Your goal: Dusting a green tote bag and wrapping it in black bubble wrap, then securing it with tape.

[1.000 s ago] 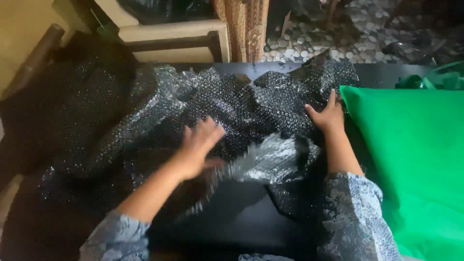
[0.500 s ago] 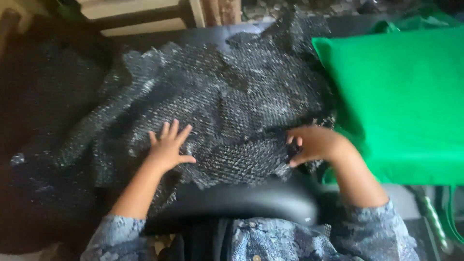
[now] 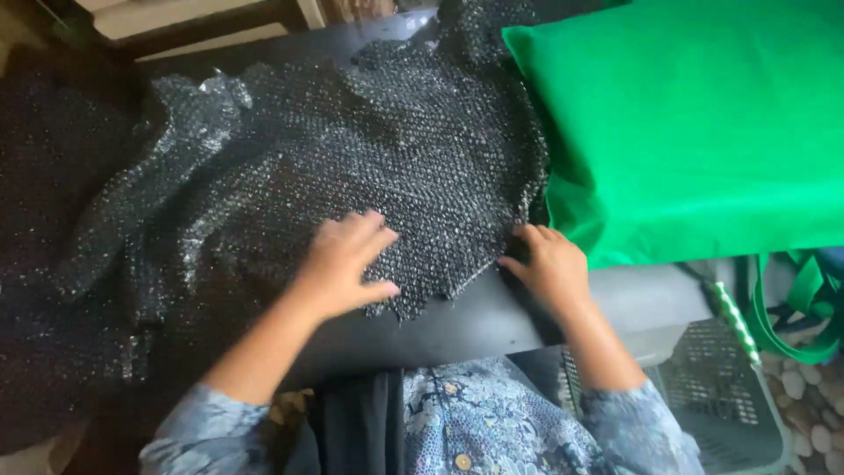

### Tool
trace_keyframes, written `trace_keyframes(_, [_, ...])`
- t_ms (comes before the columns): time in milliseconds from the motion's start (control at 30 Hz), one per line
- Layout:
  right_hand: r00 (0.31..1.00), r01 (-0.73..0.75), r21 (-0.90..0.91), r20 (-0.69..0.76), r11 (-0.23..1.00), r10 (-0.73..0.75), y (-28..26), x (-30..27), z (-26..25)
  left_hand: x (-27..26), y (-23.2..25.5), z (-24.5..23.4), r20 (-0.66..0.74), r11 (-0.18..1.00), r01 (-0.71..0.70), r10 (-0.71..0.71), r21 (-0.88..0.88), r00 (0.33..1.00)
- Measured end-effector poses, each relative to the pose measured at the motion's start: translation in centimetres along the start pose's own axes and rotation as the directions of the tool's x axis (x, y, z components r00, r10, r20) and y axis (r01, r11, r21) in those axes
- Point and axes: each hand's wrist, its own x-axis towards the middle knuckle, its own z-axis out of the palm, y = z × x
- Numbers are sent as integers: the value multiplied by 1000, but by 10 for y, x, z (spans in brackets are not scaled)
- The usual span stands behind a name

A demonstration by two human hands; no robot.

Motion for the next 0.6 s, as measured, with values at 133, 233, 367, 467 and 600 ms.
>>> trace_keyframes(133, [977,-88,-147,-207,985,57,1,8,21,4,23,79,135,993,-114,116,-19,984])
trace_keyframes(233, [948,-72,217,-289,974,135,9,-11,18,3,-16,128,-94,992,-35,23,-120,995])
trace_keyframes(367, [885,-1,653,-352,757,305,30,-55,15,-18,-41,98,-236,769,234,-445,-594,864])
trace_keyframes(467, [901,-64,569,-321,820,292,52,-83,51,-26,-41,82,-153,778,252,-406,-576,901])
trace_keyframes(600, [951,-20,509,-255,861,173,55,-99,21,-27,-33,74,-52,920,206,-236,-332,970])
